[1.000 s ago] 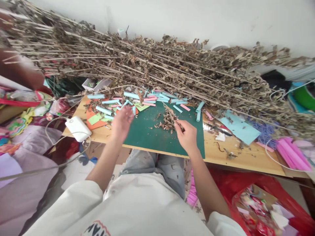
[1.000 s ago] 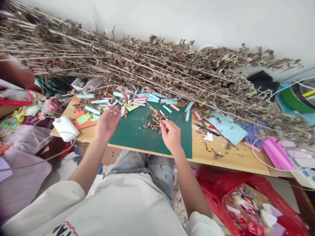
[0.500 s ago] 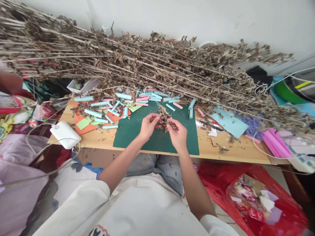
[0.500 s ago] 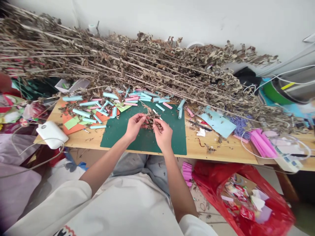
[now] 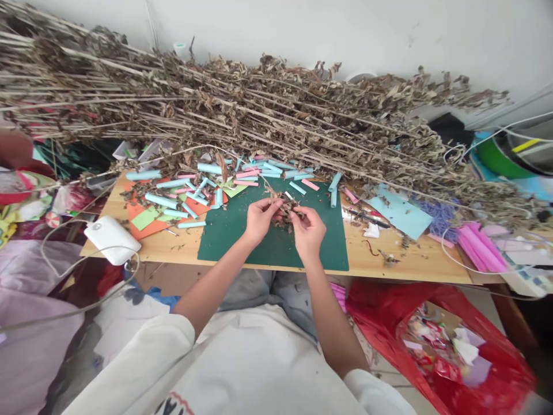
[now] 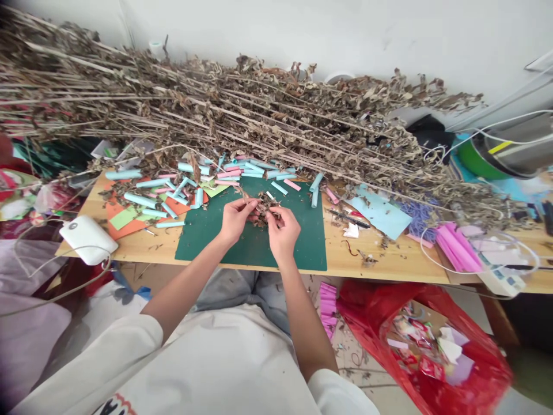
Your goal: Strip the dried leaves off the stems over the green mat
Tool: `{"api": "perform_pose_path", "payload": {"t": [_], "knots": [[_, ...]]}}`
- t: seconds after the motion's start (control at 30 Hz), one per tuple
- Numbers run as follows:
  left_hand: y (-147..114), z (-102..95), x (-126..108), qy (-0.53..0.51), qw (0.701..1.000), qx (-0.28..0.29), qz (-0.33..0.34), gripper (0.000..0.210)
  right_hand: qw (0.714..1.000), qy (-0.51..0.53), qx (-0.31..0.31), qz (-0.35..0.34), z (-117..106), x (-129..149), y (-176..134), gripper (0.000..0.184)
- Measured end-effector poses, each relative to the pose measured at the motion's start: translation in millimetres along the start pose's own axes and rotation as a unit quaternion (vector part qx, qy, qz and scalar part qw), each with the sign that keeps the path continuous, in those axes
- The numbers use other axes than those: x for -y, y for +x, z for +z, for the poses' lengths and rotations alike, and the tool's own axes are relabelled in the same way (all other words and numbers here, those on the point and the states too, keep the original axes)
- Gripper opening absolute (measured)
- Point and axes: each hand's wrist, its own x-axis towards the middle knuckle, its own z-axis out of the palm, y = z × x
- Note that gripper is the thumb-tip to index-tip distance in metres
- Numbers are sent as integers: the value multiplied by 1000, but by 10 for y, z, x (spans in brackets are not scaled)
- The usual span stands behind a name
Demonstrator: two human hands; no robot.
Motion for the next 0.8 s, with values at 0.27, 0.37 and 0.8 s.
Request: {"api": "perform_pose_path", "payload": {"t": [0.27,0.37,0.8], "knots": [[6,-26,98,-10,1000,11,11,36,992,95,-25,85,99,-53,51,33],[21,-69,102,-12,1000,-9,15,37,995,78,-28,63,75,-78,110,29],[-27,5,17,-37,999,-20,-22,37,992,-106,28,-55,-46,60,218,37]]}}
